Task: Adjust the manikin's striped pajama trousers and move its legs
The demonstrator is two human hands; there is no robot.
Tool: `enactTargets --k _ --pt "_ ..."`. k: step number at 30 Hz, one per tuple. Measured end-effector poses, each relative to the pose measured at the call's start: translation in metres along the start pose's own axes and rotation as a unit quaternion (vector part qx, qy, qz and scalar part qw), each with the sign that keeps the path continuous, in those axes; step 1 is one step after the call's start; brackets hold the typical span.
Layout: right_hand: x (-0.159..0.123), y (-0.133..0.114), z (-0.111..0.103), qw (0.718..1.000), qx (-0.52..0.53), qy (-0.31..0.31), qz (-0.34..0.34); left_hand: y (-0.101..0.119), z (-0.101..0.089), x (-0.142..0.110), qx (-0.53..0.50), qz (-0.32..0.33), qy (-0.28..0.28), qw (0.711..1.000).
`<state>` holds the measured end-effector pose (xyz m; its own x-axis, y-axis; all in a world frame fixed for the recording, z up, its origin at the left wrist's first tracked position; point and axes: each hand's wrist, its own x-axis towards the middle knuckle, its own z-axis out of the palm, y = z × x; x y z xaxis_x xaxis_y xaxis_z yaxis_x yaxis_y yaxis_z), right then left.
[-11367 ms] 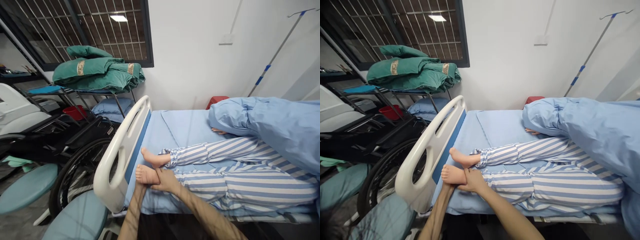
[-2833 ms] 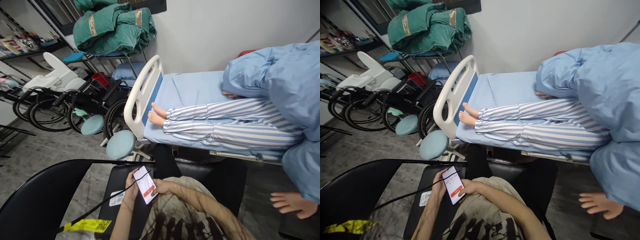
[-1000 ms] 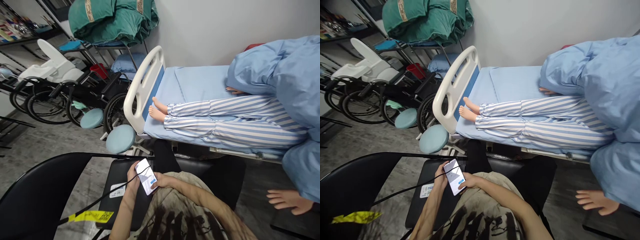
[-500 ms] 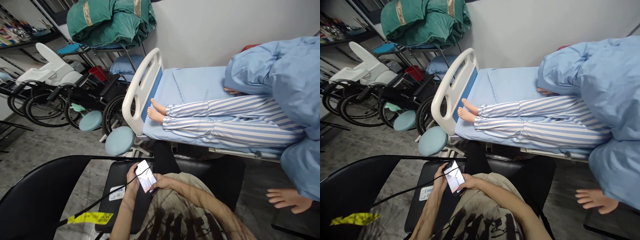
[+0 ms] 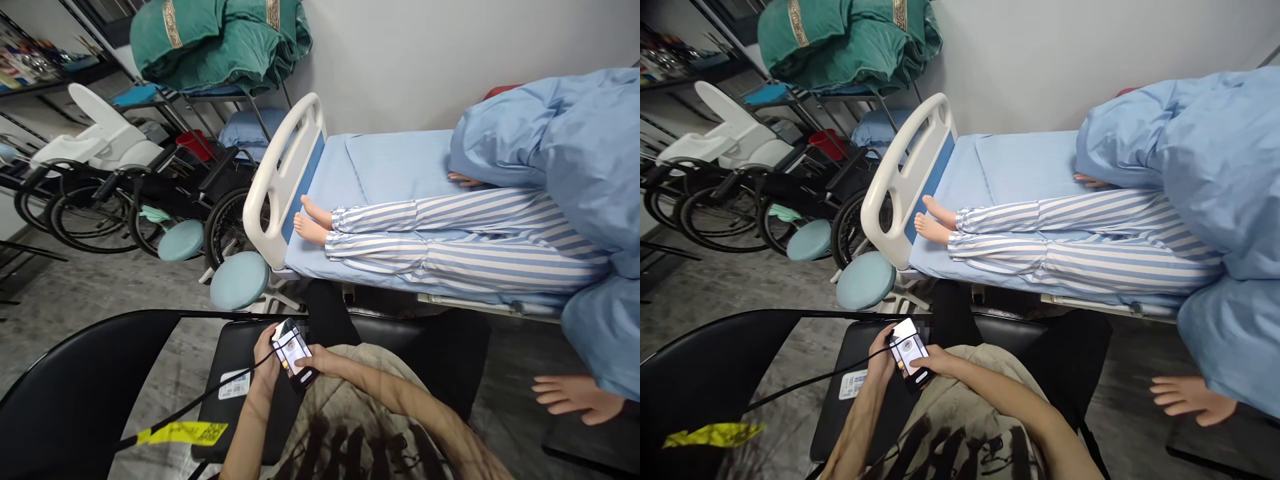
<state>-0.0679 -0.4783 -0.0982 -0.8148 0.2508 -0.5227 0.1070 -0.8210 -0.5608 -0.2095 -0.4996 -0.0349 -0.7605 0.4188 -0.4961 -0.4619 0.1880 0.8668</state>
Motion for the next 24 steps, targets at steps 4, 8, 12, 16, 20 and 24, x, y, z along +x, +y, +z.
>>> enactTargets --k 4,8,12,16,20,24 --pt "0.003 0.002 -0.001 0.999 -0.004 0.032 -0.009 -0.002 0.000 0.001 0.005 0.002 -0.001 1.000" --pt "0.002 0.001 -0.002 1.000 -0.003 0.008 0.002 -0.004 -0.002 0.003 0.007 0.005 -0.006 1.000" --pt "0.004 0.002 -0.003 1.000 0.007 0.016 0.018 -0.002 0.000 0.001 0.010 0.001 -0.007 1.000" --pt "0.010 0.008 -0.005 0.999 0.025 0.020 0.016 0.004 0.004 -0.005 -0.003 -0.012 -0.004 1.000" --pt "0.016 0.014 -0.009 0.999 0.025 0.020 0.014 0.010 0.008 -0.009 0.005 -0.015 -0.003 1.000" --pt "0.014 0.011 -0.009 0.999 0.035 0.025 0.028 0.013 0.010 -0.012 -0.016 -0.017 -0.017 1.000"
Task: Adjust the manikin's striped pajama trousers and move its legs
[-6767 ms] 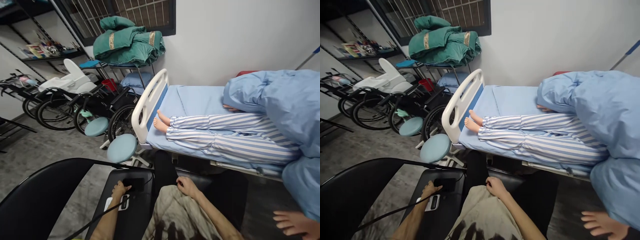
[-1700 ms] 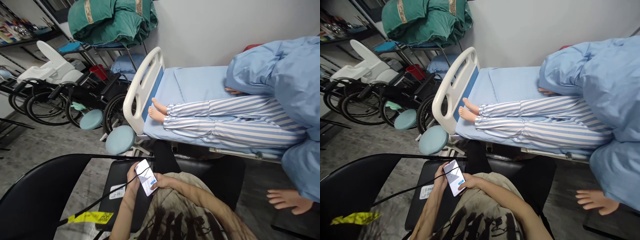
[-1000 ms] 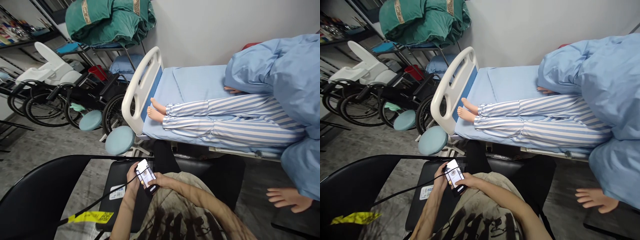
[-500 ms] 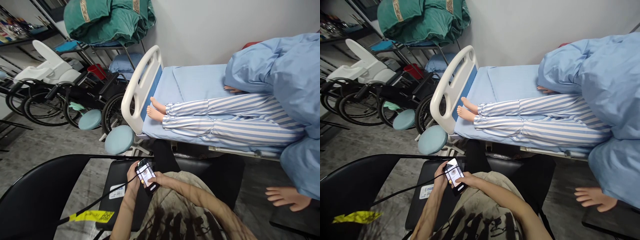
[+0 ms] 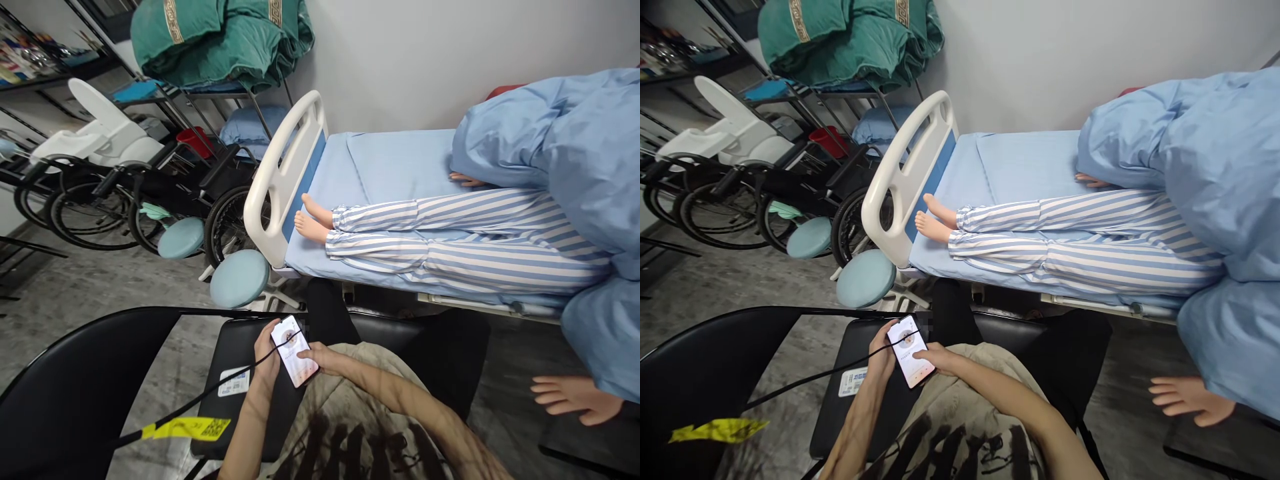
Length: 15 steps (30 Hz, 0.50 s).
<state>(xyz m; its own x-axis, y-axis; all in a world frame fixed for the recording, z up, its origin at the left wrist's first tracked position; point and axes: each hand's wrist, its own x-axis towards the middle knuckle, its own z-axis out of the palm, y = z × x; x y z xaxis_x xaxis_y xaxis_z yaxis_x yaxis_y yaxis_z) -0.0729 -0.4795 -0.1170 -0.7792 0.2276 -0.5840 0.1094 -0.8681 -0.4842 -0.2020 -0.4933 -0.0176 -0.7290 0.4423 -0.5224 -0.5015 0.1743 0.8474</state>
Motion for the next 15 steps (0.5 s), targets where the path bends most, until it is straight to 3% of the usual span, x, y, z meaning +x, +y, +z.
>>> enactTargets --k 7,15 --pt "-0.012 -0.012 0.003 1.000 0.022 -0.007 -0.012 0.005 -0.002 -0.002 -0.005 -0.033 -0.076 0.997" --pt "-0.001 -0.007 -0.003 0.999 0.028 -0.013 0.012 0.003 -0.003 0.000 -0.013 -0.016 -0.080 0.997"
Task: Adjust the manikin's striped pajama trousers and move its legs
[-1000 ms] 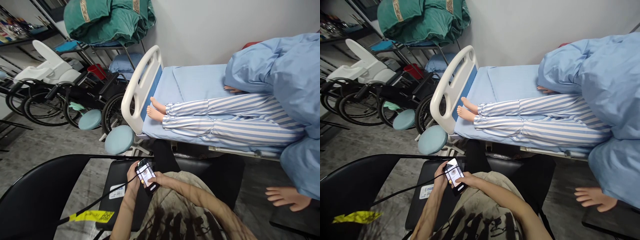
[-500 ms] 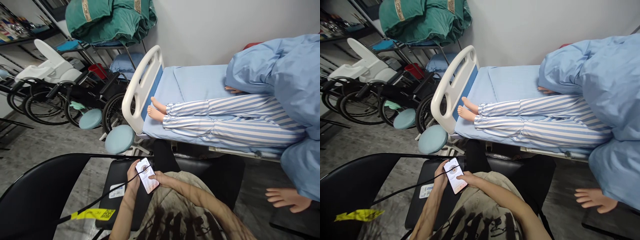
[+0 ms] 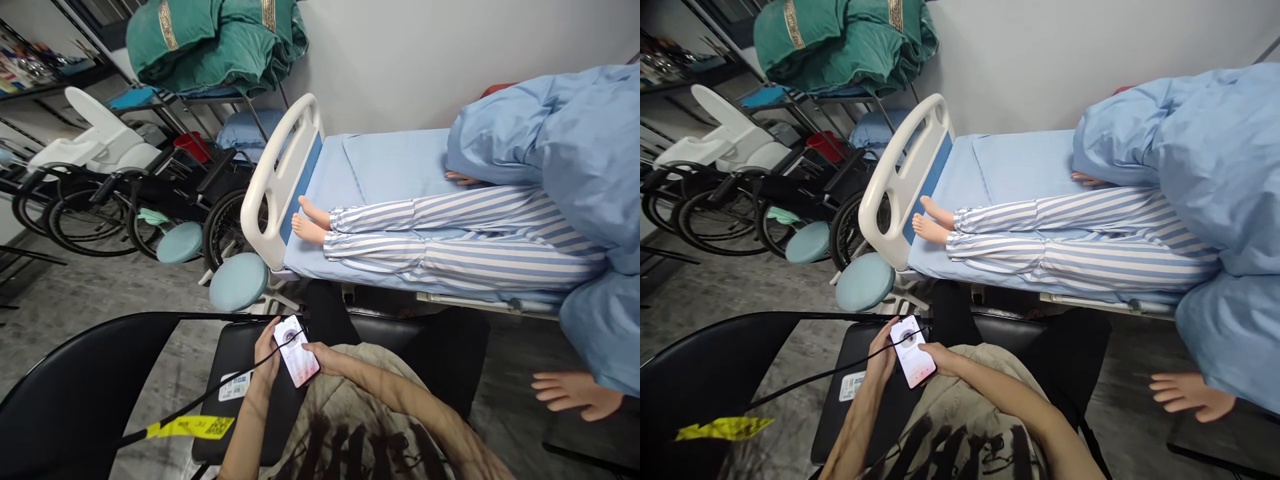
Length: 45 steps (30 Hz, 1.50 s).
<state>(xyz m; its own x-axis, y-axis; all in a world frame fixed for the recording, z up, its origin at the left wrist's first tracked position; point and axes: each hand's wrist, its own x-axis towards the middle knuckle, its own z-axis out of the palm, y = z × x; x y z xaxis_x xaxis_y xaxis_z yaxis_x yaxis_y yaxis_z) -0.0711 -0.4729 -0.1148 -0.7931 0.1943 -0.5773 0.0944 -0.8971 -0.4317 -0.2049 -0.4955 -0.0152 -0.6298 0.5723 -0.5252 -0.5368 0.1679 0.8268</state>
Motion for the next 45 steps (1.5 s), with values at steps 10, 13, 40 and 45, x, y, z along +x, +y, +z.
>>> enactTargets --k 10,13,40,45 --pt "-0.009 -0.001 0.001 0.998 -0.038 -0.017 -0.041 -0.004 -0.002 0.001 0.005 0.017 0.015 1.000" --pt "-0.015 -0.006 0.004 0.998 -0.044 -0.023 -0.029 -0.004 -0.002 0.001 0.001 0.020 0.022 1.000" --pt "-0.024 -0.012 0.007 0.994 -0.048 -0.092 0.022 0.018 0.012 0.000 0.004 -0.113 0.037 0.993" --pt "-0.019 -0.009 0.004 0.997 -0.043 -0.063 0.024 0.014 0.010 -0.002 -0.001 -0.100 0.024 0.995"
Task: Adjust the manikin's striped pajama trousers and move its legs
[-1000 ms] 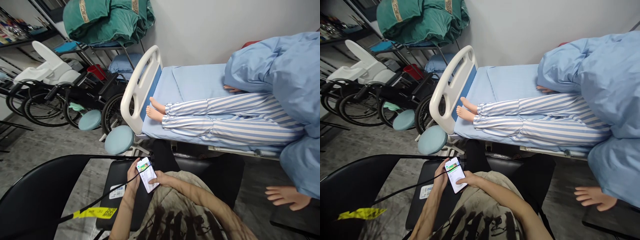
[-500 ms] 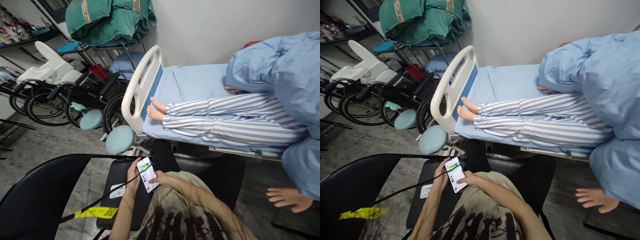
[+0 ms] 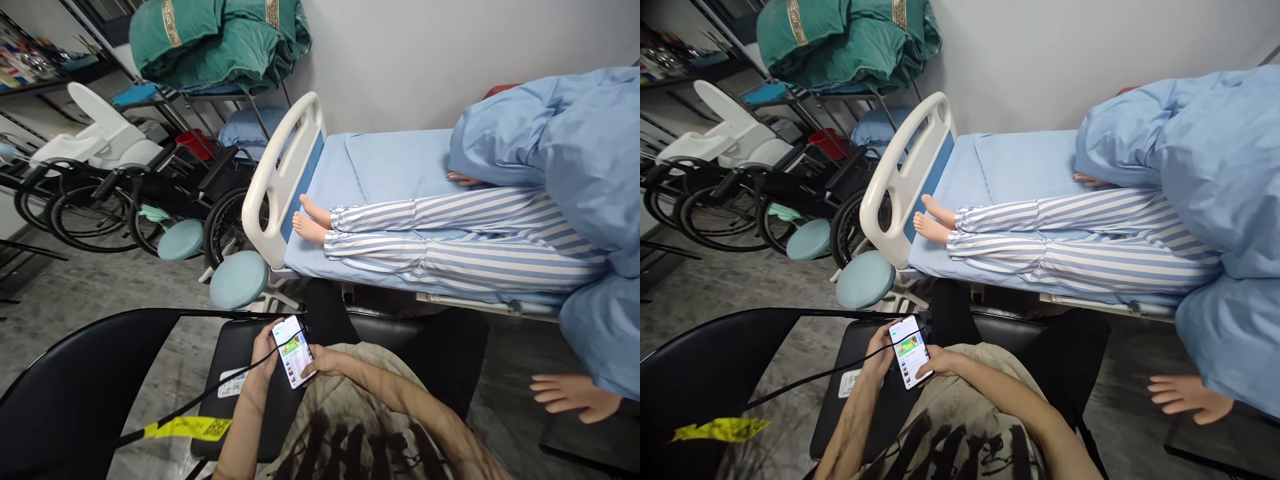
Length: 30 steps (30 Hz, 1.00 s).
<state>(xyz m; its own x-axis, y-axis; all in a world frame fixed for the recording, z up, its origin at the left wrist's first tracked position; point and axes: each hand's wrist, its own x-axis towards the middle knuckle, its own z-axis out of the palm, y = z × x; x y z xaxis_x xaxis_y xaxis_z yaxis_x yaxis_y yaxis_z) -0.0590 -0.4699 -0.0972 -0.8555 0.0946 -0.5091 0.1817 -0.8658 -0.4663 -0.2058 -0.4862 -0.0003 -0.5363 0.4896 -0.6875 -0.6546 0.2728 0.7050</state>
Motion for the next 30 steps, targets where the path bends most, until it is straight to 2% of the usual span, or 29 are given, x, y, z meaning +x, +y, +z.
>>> enactTargets --k 12,17,22,30 --pt "-0.006 -0.006 0.008 0.999 0.009 0.039 -0.034 -0.006 -0.004 0.004 0.006 0.052 -0.023 0.998" --pt "-0.006 -0.006 0.008 0.998 0.005 0.036 -0.043 -0.019 -0.010 0.004 0.013 0.071 -0.044 0.996" --pt "-0.004 -0.005 0.006 0.999 0.004 0.030 -0.035 -0.034 -0.021 -0.002 0.020 0.058 -0.093 0.994" --pt "-0.007 -0.006 0.005 0.999 0.000 0.024 -0.039 -0.047 -0.037 -0.003 0.009 0.030 -0.129 0.991"
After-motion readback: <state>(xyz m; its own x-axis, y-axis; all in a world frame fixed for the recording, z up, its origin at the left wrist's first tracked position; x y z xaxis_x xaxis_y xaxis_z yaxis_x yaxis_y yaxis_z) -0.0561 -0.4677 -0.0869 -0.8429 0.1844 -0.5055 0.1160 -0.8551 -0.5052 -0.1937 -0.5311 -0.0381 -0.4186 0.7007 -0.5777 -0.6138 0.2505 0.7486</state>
